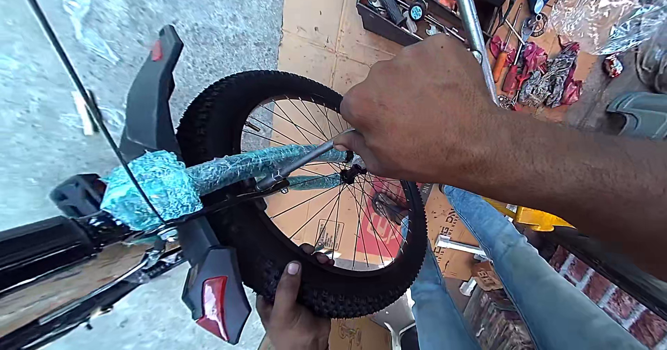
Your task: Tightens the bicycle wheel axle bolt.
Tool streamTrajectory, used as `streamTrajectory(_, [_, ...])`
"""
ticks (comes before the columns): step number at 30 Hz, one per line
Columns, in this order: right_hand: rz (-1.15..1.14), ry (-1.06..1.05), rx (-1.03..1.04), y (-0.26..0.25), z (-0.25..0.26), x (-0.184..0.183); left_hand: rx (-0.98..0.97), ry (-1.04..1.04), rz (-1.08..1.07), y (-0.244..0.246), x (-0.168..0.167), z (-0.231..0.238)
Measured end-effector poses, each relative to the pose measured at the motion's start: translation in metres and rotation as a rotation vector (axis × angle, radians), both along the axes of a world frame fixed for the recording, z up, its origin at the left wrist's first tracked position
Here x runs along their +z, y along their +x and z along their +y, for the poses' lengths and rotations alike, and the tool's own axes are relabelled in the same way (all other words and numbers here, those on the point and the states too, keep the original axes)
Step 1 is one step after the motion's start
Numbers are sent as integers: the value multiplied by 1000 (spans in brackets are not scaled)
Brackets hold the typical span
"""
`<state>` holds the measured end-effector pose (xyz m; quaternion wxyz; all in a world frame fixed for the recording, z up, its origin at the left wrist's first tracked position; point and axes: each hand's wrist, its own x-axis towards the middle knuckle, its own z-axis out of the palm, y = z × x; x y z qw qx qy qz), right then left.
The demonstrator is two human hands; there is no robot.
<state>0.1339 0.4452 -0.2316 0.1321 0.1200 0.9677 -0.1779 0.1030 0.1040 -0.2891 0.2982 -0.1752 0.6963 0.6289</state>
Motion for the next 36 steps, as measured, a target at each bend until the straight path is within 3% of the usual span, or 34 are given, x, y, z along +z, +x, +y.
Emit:
streamTrajectory(7, [-58,-45,-110,17,-21,8,-20,-6,-4,0,0,-2])
streamTrajectory(12, [-20,-69,-1,9,-3,0,-14,17,-7,1,-2,-8])
streamTrajectory(14, [-7,-65,51,3,9,-8,-30,-114,87,4,2,-3])
streamTrajectory(17, [8,-46,118,-7,22,-19,-103,-515,266,11,16,18])
streamTrajectory(20, [46,-41,199,-14,33,-30,-108,-739,297,27,16,23])
streamTrajectory(36, [196,-80,398,-45,64,-74,-124,-495,291,31,7,3])
